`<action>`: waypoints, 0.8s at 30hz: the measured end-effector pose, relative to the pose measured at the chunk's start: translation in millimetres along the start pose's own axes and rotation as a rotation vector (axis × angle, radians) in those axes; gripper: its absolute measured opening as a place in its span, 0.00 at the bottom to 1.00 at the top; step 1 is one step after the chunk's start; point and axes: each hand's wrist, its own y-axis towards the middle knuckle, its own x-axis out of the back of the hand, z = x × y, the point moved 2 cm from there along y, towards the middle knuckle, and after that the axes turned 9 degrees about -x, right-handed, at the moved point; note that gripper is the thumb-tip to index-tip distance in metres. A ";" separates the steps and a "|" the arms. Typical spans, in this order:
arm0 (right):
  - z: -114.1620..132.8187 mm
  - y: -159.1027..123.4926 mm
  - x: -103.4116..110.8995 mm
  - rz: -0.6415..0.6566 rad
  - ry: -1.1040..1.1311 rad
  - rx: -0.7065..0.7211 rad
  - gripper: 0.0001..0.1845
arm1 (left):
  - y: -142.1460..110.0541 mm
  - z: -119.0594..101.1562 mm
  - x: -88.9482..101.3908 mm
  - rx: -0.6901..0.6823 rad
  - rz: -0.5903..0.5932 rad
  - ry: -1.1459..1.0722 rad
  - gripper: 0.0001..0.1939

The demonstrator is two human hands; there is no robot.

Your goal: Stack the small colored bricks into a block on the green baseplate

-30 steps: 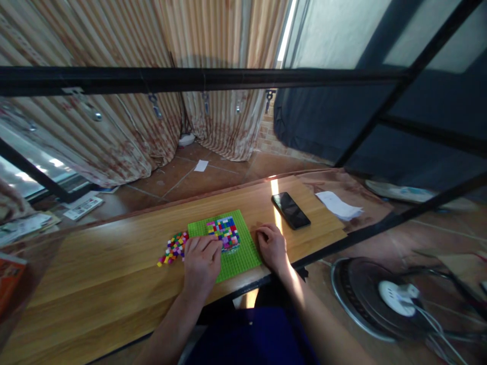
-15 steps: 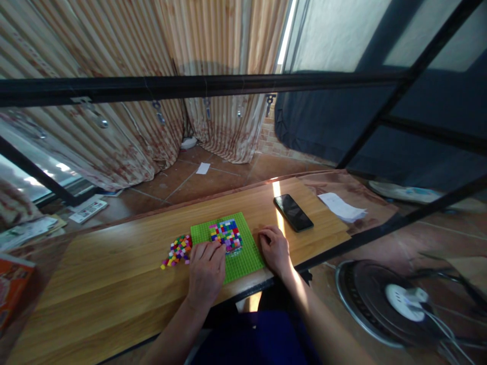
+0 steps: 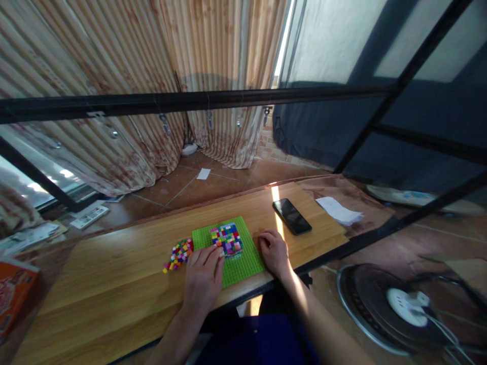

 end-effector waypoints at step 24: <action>-6.8 -1.1 4.2 -0.018 -0.092 0.047 0.14 | -81.2 66.5 47.2 0.497 0.155 0.153 0.12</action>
